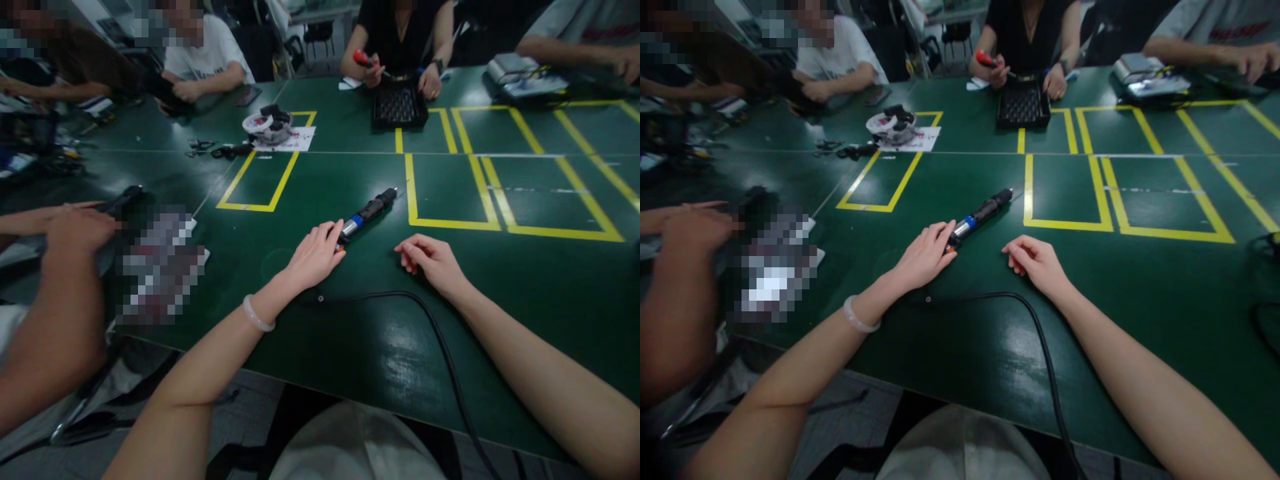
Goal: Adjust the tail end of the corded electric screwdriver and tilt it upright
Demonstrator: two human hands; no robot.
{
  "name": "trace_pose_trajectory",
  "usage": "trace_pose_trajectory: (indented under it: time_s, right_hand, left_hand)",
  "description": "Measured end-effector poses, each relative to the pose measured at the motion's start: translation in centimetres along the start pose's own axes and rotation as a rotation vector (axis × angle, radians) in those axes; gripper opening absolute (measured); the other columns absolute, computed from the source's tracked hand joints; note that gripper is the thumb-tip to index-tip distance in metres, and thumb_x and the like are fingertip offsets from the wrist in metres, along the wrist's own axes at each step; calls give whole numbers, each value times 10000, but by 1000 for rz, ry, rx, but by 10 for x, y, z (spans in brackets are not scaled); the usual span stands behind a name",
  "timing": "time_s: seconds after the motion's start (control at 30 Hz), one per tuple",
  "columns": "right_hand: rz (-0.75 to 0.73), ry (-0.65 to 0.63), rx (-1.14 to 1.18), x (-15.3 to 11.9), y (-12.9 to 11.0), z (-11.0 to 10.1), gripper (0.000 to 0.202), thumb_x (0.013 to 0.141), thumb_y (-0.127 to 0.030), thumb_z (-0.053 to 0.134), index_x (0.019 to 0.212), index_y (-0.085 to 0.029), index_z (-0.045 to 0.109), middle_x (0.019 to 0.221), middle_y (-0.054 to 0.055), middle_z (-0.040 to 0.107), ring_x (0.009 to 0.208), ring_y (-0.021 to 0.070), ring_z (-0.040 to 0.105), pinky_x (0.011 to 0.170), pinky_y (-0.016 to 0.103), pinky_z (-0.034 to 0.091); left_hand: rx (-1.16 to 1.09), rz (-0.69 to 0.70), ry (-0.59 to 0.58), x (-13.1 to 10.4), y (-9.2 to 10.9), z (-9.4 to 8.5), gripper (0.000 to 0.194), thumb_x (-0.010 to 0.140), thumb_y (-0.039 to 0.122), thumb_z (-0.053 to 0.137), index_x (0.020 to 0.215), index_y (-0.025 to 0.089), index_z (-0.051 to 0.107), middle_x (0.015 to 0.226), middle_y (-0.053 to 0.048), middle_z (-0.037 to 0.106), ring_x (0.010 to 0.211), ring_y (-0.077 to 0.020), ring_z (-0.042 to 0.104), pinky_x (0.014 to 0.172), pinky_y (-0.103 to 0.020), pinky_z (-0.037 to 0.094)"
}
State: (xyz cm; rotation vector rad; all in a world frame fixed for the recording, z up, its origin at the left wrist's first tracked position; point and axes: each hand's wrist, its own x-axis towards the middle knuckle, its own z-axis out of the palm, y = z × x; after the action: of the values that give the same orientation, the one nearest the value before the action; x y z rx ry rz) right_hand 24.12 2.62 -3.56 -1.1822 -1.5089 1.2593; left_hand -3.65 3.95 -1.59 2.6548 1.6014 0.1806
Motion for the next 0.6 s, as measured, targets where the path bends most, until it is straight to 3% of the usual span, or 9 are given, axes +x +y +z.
trace_pose_trajectory:
  time_s: [0.3, 0.47, 0.6]
  right_hand:
    - [8, -13, -5, 2, -1, 2, 461, 870, -624, 668, 863, -165, 711, 634, 13, 634, 517, 103, 544, 477, 227, 434]
    - [5, -22, -33, 1, -1, 2, 452, 879, -606, 656, 865, -157, 711, 643, 21, 636, 529, 107, 548, 481, 227, 433]
    - [11, -27, -51, 2, 0, 2, 432, 894, -580, 642, 875, -154, 711, 655, 26, 638, 543, 113, 551, 488, 231, 435]
  left_hand:
    - [38, -308, 11, 8, -100, -6, 692, 1003, 383, 458, 1575, 37, 279, 1477, -249, 413, 1339, -377, 458, 1130, -511, 401]
    - [73, -521, 61, 15, -152, -6, 676, 986, 415, 422, 1557, 67, 325, 1468, -260, 420, 1314, -409, 486, 1102, -529, 408]
    - [99, -616, 87, 16, -187, -6, 686, 970, 436, 416, 1552, 80, 343, 1470, -269, 429, 1339, -437, 455, 1091, -547, 402]
